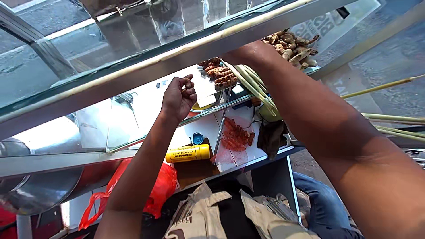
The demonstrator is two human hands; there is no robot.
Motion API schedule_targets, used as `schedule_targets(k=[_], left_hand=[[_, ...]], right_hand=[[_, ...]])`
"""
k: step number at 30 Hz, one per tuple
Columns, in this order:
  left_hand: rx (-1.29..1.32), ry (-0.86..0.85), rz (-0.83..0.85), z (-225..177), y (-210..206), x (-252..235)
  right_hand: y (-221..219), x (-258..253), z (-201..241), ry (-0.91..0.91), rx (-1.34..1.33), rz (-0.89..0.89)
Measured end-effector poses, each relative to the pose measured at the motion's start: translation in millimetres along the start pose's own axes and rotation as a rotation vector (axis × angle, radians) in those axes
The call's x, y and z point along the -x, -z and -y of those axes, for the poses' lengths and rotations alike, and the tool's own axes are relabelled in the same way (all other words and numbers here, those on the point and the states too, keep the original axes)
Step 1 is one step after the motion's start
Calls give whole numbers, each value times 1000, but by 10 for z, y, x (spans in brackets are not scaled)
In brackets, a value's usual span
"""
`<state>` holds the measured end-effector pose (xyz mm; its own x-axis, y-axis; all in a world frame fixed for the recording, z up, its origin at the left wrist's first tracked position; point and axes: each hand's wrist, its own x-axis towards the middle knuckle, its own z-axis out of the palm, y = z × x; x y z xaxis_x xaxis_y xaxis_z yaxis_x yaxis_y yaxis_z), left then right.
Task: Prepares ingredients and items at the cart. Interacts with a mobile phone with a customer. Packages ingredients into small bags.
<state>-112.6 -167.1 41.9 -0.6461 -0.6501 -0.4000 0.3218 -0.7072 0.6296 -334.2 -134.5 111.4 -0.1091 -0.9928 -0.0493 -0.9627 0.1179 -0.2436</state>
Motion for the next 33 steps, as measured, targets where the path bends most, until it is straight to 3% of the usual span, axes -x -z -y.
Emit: schedule_targets(k=[4,8,14,20,24,28,33], left_hand=[[-85,-23,6,30,2,-38],[-198,-17,57,50,28,-106],[-422,-150,106,-18,-85,-306],[-555,-215,134,-50,-304,-505],[-613,-275,70,3,-364,-650],[-863,-317,-33,-2,-354,-695],[-1075,-313,70,-22,-354,-718]], right_hand=[[-240,-190,-80,-48,147,100],[-393,-219,-118,-49,212,64],[35,86,71,129,-221,83],[124,125,34,215,-107,156],[173,188,5,140,-74,133],[77,111,-150,-30,110,146],[-67,-16,-275,-193,170,249]])
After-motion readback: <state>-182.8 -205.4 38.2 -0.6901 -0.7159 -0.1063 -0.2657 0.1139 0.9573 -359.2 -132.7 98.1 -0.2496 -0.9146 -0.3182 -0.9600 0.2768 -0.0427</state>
